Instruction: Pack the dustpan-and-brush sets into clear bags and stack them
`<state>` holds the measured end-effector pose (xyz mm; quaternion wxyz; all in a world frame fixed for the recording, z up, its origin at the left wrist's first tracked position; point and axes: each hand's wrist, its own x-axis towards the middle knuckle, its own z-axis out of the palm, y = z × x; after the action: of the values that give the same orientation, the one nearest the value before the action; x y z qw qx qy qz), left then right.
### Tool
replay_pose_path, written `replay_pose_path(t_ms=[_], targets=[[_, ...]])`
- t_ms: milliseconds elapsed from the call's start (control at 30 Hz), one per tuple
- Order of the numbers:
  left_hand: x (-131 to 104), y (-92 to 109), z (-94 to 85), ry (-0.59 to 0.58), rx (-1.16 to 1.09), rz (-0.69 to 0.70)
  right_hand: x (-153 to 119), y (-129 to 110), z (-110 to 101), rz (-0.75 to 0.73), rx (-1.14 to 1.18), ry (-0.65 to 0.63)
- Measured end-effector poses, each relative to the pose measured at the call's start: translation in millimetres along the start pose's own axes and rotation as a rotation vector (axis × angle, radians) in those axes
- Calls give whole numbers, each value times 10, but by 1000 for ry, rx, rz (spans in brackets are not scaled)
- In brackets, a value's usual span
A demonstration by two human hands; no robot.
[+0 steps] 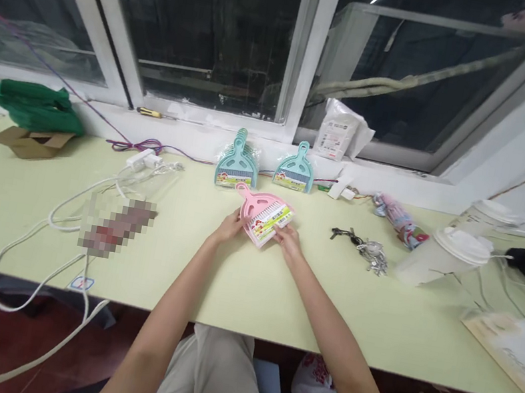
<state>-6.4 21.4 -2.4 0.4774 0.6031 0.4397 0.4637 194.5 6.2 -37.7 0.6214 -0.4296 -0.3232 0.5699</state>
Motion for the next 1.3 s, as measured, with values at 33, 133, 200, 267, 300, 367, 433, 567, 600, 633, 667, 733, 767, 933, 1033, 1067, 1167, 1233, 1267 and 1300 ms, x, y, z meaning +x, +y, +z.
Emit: replay_pose_path(t_ms=[33, 133, 200, 267, 300, 367, 433, 567, 600, 633, 667, 733, 767, 933, 1033, 1067, 1167, 1233, 1267, 1300], targets=[[12, -11, -121, 118, 152, 17, 1, -3, -19, 2, 5, 16], [52, -32, -646, 484, 617, 53, 0, 0, -58, -1, 18, 46], [67, -36, -1094, 634, 898, -3, -13, 2, -59, -10, 26, 42], [68, -32, -1552, 683, 1098, -102, -34, -3, -41, -16, 20, 30], [66, -28, -1761, 682, 1176, -133, -43, -6, -26, -17, 12, 31], [60, -13, -2090, 565, 1303, -204, -56, -11, 6, -17, -4, 29], [56, 9, -2243, 399, 1366, -257, -63, -11, 33, -23, -16, 21], [-5, 28, -1908, 301, 1406, -79, -78, -4, 48, -46, -16, 12], [-47, 22, -1711, 282, 1419, -7, -82, -7, 43, -53, -11, 19], [-101, 12, -1489, 233, 1430, 52, -85, -14, 34, -60, -4, 28], [-165, 3, -1257, 169, 1432, 96, -86, -27, 24, -68, 4, 37], [-307, -1, -820, 22, 1406, 162, -82, -74, 0, -83, 20, 57], [-372, 9, -640, -24, 1378, 180, -78, -108, -13, -91, 28, 62], [-446, 169, -283, 86, 1206, 126, -110, -300, -118, -94, 34, 59], [-322, 227, -332, 128, 1230, 162, -204, -364, -237, -6, -18, 17], [-278, 222, -352, 97, 1253, 148, -239, -375, -281, 37, -48, -16], [-182, 147, -383, 2, 1316, 31, -322, -388, -379, 163, -142, -129], [-157, 81, -385, 21, 1356, -10, -345, -379, -393, 209, -173, -156], [-152, 55, -383, 45, 1371, -14, -348, -367, -384, 217, -174, -143], [-149, 35, -380, 70, 1383, -14, -347, -350, -367, 213, -165, -115]])
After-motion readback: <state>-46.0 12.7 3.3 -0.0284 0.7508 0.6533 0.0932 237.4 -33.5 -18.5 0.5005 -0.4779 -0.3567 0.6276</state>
